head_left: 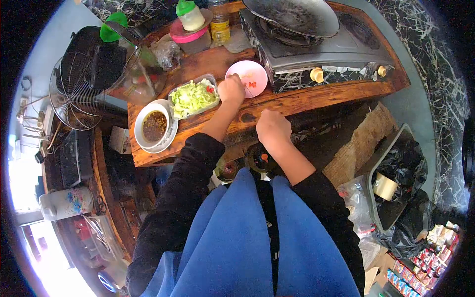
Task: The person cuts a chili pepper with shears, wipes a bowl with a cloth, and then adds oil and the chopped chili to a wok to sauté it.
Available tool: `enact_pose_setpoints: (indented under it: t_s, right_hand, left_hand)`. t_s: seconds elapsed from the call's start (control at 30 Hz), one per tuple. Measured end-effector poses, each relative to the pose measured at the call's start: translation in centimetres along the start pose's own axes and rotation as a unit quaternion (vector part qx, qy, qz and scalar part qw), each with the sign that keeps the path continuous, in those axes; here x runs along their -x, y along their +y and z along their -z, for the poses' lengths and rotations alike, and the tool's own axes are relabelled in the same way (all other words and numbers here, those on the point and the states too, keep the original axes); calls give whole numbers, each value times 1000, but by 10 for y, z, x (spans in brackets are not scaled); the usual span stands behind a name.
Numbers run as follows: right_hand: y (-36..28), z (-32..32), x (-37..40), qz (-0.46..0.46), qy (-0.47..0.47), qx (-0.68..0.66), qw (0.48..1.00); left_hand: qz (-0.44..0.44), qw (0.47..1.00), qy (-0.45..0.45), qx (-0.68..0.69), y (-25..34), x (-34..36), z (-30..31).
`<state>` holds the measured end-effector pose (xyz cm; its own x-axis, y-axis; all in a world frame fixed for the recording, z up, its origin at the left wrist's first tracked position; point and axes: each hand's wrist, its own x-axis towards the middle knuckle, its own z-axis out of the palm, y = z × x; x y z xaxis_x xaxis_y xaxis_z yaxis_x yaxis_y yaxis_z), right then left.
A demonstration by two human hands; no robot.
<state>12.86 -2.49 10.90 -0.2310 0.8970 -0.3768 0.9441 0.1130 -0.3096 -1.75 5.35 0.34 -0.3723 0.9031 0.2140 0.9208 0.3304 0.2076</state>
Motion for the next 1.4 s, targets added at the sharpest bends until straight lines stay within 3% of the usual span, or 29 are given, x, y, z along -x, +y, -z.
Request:
enact_pose_setpoints:
  t_s: [0.2, 0.27, 0.3, 0.33, 0.37, 0.4, 0.47, 0.5, 0.57, 0.6, 0.7, 0.9, 1.03, 1.17, 1.23, 1.27, 1.33, 1.37, 1.4]
  right_hand:
    - [12, -8, -8, 24, 33, -9, 999]
    - [15, -7, -7, 19, 45, -26, 998]
    - [16, -5, -7, 13, 58, -43, 997]
    - [18, -2, -7, 15, 61, -43, 997]
    - [21, 1, -6, 28, 57, -46, 997]
    - [22, 3, -4, 42, 51, -48, 997]
    - [22, 5, -2, 40, 55, -53, 996]
    - [22, 5, -2, 38, 40, -42, 998]
    - [21, 5, -3, 41, 25, -26, 998]
    - [21, 4, -2, 34, 25, -31, 999]
    - [20, 2, -1, 36, 26, -21, 999]
    - [23, 17, 4, 43, 13, 7, 999]
    - [28, 9, -5, 38, 35, 19, 998]
    - [35, -3, -8, 75, 7, 45, 996]
    - [31, 7, 3, 66, 2, 50, 997]
    - [29, 11, 6, 58, -2, 50, 997]
    - [34, 9, 0, 57, 18, 56, 997]
    - [37, 6, -2, 59, 38, 62, 996]
    - [39, 2, -4, 58, 37, 65, 996]
  left_hand:
    - [20, 996, 45, 80, -4, -1, 27]
    - [58, 953, 118, 273, -5, 14, 26]
    - [88, 918, 114, 369, -6, 27, 16]
    - [167, 861, 25, 480, -8, 41, -9]
    - [290, 703, -92, 643, 13, 65, 25]
    - [363, 610, -194, 677, 14, 73, 27]
    - [403, 574, -172, 692, 17, 77, 14]
    - [405, 572, -168, 693, 16, 74, 9]
    - [374, 624, -131, 673, 12, 59, 0]
    - [376, 622, -125, 675, 8, 52, -6]
    - [377, 680, -114, 619, 0, 39, -12]
    - [391, 661, -176, 617, -4, 68, 3]
    - [413, 614, -136, 659, -3, 85, 14]
    - [428, 623, -127, 643, -4, 99, 26]
    - [317, 737, -52, 595, -9, 116, 26]
    - [316, 736, -53, 596, -12, 113, 25]
    - [126, 844, 154, 498, -14, 106, 40]
    - [59, 887, 188, 417, -16, 89, 50]
    - [62, 886, 187, 420, -19, 73, 52]
